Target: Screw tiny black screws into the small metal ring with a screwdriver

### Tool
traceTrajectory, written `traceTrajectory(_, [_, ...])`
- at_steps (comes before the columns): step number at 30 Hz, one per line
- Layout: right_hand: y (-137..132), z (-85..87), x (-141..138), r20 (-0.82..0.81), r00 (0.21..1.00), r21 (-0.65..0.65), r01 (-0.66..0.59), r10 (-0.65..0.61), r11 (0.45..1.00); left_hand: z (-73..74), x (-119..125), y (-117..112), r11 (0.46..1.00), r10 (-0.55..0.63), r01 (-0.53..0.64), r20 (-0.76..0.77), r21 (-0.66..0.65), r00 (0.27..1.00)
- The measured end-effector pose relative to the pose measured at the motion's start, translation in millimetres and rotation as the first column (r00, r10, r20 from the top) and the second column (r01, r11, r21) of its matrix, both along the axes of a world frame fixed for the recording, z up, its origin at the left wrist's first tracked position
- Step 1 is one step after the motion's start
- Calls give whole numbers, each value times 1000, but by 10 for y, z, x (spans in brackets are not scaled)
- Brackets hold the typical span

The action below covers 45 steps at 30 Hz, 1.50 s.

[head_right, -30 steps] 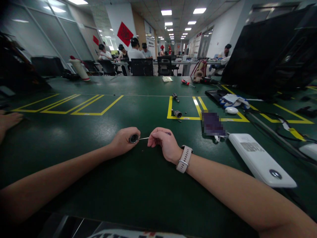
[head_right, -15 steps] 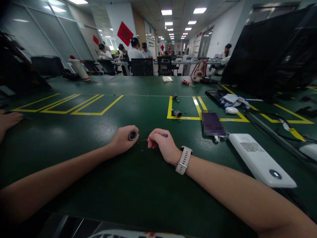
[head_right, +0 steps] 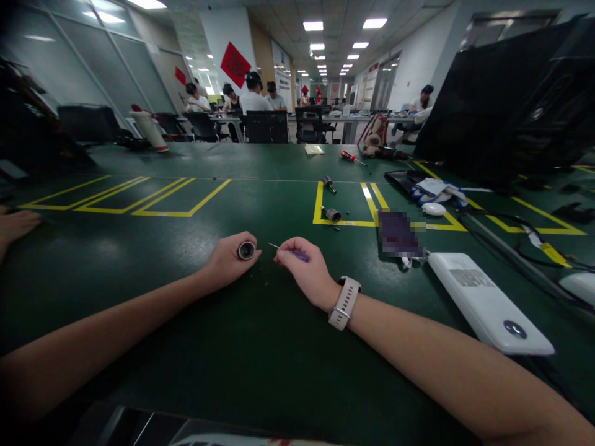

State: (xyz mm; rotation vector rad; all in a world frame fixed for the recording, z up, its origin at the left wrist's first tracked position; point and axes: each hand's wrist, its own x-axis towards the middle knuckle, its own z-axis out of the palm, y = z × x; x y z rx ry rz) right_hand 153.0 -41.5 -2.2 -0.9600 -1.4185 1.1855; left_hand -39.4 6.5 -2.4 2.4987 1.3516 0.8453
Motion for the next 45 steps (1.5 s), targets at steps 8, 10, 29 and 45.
traceTrajectory(8, [-25,-30,-102,617,766,194,-370,180,909,109,-129,151,979,202,-199,98,-40,974])
traceTrajectory(10, [-38,-61,-142,704,689,251,-468,172,847,102,-165,222,967,253,-251,100,-34,962])
traceTrajectory(29, [481,-13,-161,863,499,435,-663,-73,609,89,-391,461,948,316,-317,-190,26,929])
traceTrajectory(45, [1012,-78,35,832,552,292,-341,-61,894,51,-451,566,965,258,-261,-259,24,931])
